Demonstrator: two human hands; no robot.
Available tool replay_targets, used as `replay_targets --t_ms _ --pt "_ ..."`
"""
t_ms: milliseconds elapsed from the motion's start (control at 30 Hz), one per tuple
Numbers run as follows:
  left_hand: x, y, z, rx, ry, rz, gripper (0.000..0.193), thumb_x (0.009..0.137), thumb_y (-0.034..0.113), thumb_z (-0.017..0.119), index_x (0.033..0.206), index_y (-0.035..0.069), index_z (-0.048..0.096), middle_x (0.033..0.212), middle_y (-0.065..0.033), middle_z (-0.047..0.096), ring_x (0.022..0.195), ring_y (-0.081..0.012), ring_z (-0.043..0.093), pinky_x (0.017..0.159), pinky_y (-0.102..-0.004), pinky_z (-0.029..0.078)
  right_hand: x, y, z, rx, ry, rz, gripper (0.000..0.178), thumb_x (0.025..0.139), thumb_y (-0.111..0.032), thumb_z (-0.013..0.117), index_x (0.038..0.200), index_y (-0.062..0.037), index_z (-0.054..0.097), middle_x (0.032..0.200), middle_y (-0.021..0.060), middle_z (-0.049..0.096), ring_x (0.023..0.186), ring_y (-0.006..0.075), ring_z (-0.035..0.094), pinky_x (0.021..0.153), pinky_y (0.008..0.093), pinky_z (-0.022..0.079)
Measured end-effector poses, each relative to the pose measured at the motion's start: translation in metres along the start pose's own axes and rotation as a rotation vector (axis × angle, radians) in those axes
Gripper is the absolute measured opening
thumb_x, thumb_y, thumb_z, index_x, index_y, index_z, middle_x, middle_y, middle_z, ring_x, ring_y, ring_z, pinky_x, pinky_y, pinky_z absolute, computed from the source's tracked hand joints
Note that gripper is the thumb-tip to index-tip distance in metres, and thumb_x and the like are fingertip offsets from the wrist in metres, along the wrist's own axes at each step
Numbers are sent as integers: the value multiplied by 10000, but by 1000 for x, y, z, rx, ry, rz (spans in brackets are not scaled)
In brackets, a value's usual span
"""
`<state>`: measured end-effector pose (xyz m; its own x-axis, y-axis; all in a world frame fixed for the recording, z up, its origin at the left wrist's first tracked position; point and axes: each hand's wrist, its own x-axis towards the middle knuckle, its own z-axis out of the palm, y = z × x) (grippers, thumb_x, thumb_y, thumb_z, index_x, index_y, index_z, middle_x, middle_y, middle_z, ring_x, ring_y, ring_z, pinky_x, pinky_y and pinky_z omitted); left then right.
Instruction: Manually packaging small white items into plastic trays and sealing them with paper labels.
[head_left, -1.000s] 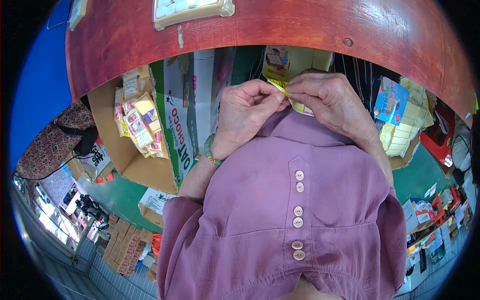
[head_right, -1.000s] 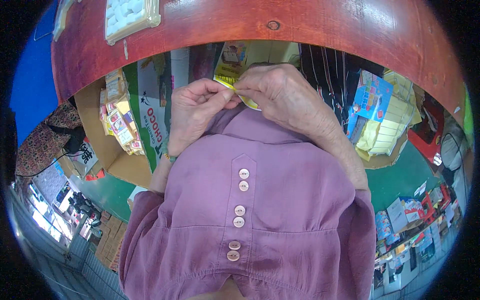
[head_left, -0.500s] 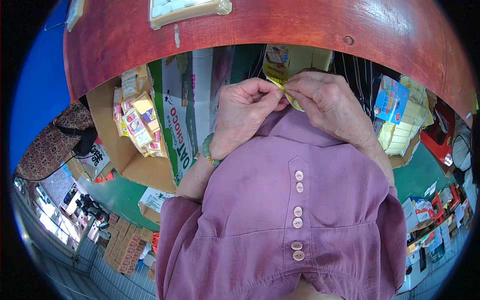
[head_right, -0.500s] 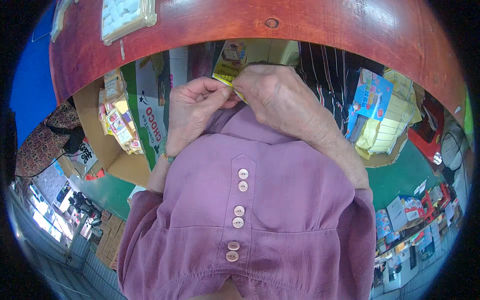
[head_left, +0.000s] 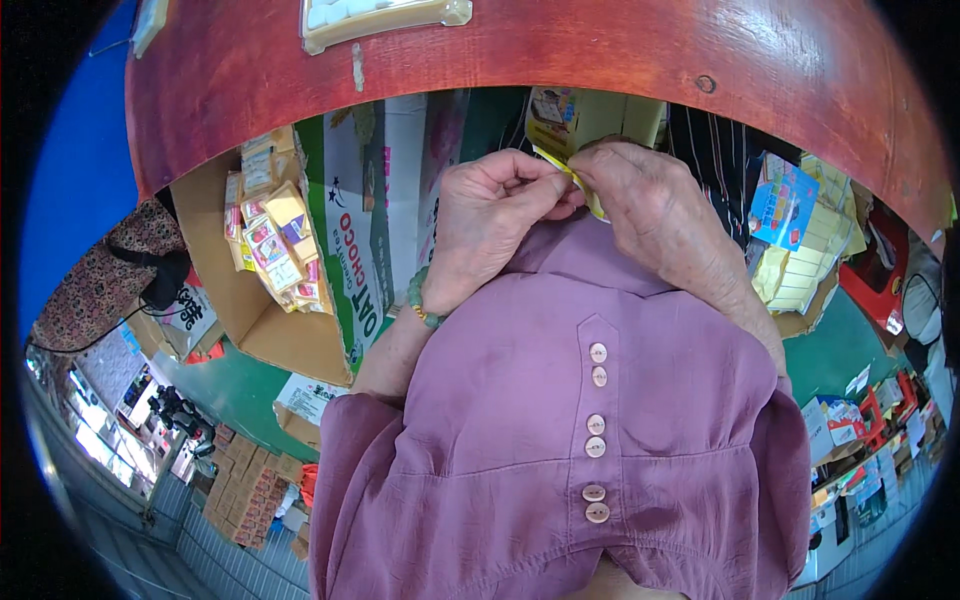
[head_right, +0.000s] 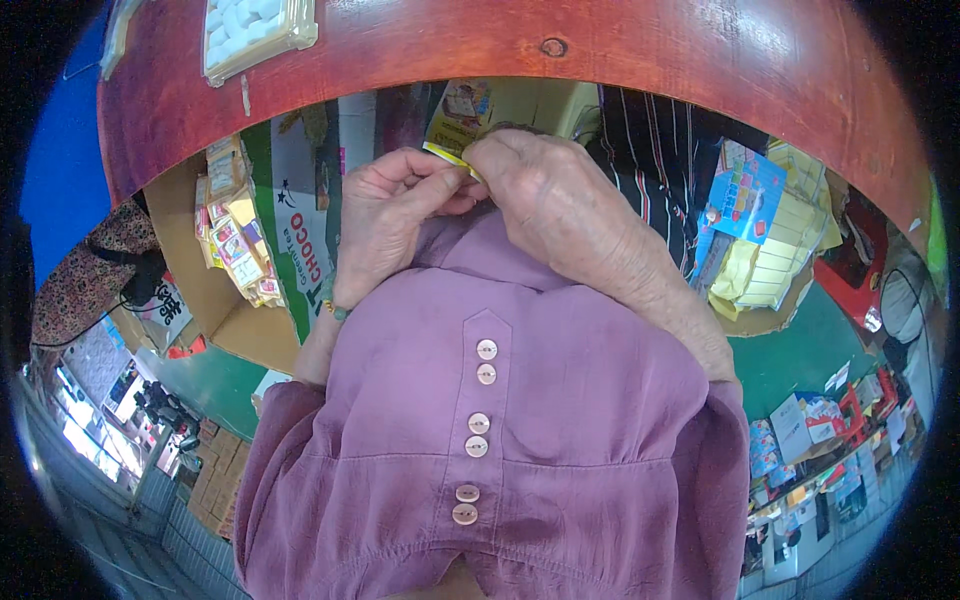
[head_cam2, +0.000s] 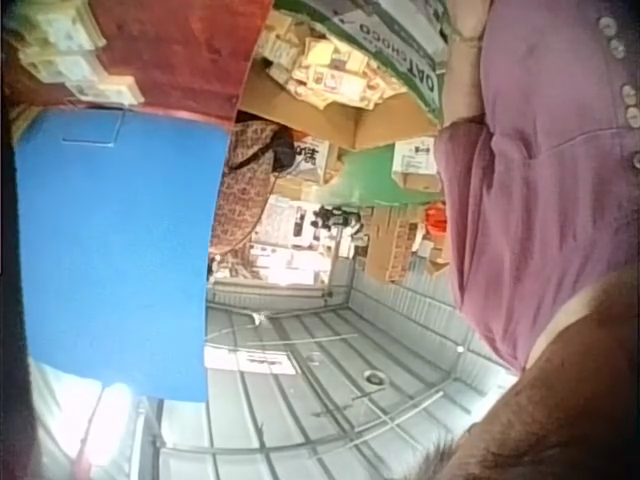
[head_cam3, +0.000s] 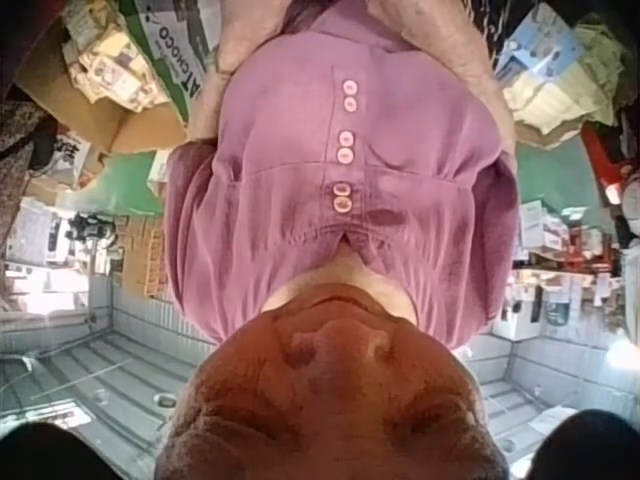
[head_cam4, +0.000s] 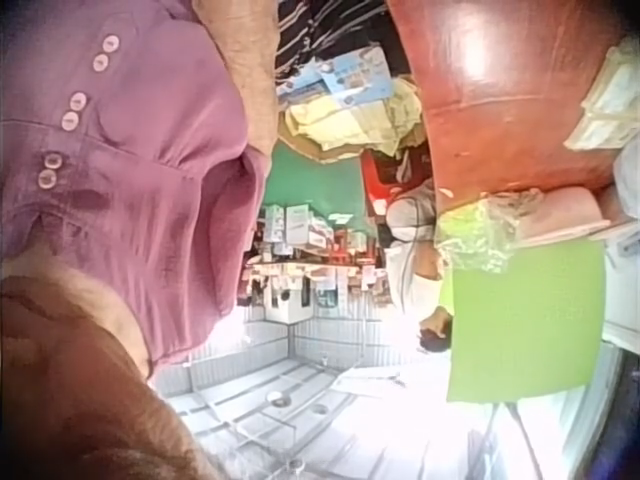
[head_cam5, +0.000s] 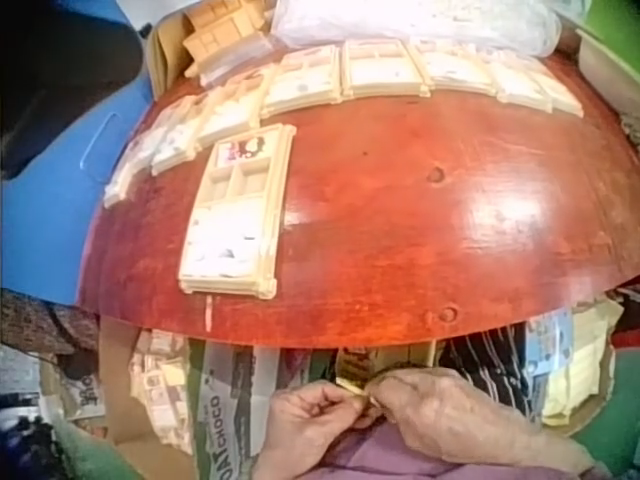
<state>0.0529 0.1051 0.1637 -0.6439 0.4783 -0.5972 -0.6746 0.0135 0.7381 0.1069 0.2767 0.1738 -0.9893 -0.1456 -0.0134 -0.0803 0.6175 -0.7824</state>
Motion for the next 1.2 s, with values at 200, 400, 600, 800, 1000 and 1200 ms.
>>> replay_targets --t_ms 200,400,600,800,1000,1200 --pt "-2 0 -4 25 -20 -20 75 869 -21 590 898 -67 641 874 -140 670 812 -168 675 729 -237 568 1 4 -1 129 -27 86 127 812 17 586 937 40 603 830 170 634 770 332 643 660 357 510" --pt "-1 -4 -9 -36 -52 -36 77 877 -4 586 903 -60 633 872 -149 674 808 -167 677 730 -236 564 1 8 -2 203 -28 103 120 821 2 599 929 47 625 814 159 642 748 299 652 658 336 511" --pt "-3 -5 -8 -7 -40 -26 77 885 7 580 898 -54 627 871 -154 678 803 -167 678 726 -239 563 1 9 -1 144 -28 11 132 805 10 610 933 34 629 826 156 639 758 307 647 661 337 515" --pt "-3 -7 -7 -73 -36 -36 75 886 2 578 891 -56 625 872 -156 675 809 -181 682 720 -247 567 -1 11 2 116 -63 20 115 810 3 611 921 31 603 810 151 620 745 320 634 644 360 506" --pt "-2 -7 -10 -132 -47 -63 72 883 -2 579 891 -58 623 882 -155 670 814 -189 683 727 -256 567 0 12 5 110 -69 20 126 821 11 591 943 15 560 817 152 614 758 336 627 640 372 503" --pt "1 -6 -12 -73 -62 -85 88 881 15 590 914 -59 624 895 -152 669 815 -183 680 738 -251 563 0 16 7 2 -62 64 161 827 34 541 983 0 520 850 168 608 801 366 619 684 407 501"
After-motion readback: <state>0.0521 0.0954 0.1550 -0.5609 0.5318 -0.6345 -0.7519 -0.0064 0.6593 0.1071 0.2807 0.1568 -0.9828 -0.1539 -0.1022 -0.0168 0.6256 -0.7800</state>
